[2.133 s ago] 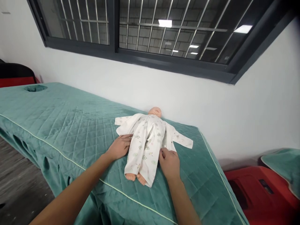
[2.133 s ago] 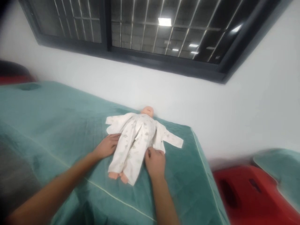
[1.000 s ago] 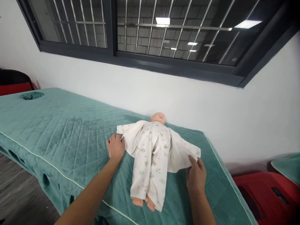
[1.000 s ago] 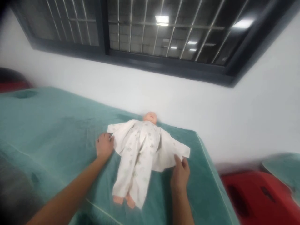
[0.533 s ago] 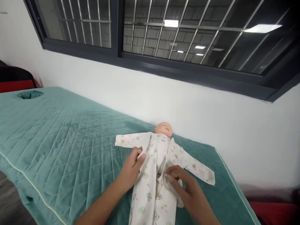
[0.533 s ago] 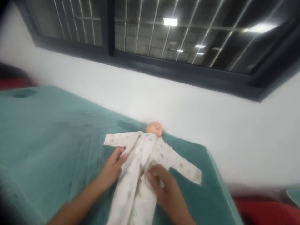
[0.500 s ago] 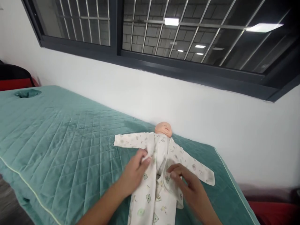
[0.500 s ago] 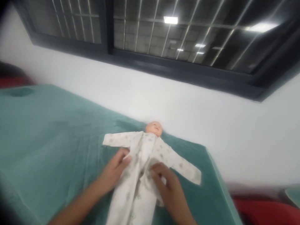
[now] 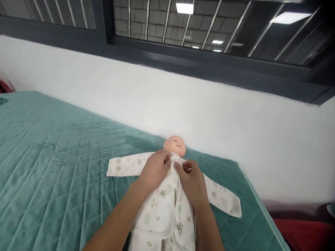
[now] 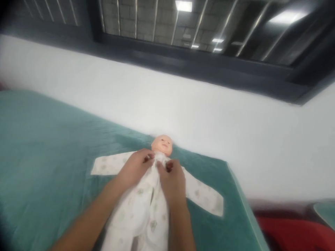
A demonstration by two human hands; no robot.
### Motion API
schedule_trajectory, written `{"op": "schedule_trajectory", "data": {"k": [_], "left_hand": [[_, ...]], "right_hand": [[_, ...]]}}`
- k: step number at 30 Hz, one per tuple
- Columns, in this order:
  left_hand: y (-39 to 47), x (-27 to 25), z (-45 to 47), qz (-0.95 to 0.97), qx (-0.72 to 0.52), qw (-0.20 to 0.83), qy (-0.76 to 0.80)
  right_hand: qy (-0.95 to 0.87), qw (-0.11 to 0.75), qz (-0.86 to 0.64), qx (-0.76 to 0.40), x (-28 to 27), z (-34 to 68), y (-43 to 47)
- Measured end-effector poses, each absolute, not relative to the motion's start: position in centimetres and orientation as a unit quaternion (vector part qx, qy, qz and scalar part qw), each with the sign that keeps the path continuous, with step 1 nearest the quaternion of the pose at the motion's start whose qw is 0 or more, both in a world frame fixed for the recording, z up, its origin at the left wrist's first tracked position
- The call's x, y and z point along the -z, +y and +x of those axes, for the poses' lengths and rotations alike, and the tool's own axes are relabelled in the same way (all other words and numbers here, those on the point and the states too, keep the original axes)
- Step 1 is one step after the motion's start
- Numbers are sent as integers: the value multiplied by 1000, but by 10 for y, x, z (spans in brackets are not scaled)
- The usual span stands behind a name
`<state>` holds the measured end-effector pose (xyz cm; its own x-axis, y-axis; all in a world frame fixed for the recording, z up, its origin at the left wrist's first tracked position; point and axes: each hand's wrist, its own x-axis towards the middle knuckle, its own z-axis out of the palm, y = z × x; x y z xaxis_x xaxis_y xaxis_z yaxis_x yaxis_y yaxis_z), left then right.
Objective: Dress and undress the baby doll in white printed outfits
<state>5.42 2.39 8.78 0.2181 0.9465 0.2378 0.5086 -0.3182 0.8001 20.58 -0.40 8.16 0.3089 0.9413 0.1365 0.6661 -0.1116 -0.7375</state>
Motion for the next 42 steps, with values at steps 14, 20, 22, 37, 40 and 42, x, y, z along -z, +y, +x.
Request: {"op": "schedule_trajectory", "data": {"k": [14,20,22,37,40,42], "left_hand": [[38,-84,68,665,-408,334,528],[33,-87,77,574,-508,364,528],[33,-85,79,599,-486,379,511],[33,-81,75,659,-420,377,497],[34,-80,75,662,-419,371,498],[34,-80,75,663,-419,371,497]], "right_hand": [[-481,474,-655,-340,-71,221,-2],[-486,475,-630,-375,-71,230,0],[-491,485,-615,-380,-70,229,1],[-559,508,-568,-328,-64,221,4],[-583,506,-565,-290,-65,218,4],[-584,499,-576,-280,-66,215,4]]}}
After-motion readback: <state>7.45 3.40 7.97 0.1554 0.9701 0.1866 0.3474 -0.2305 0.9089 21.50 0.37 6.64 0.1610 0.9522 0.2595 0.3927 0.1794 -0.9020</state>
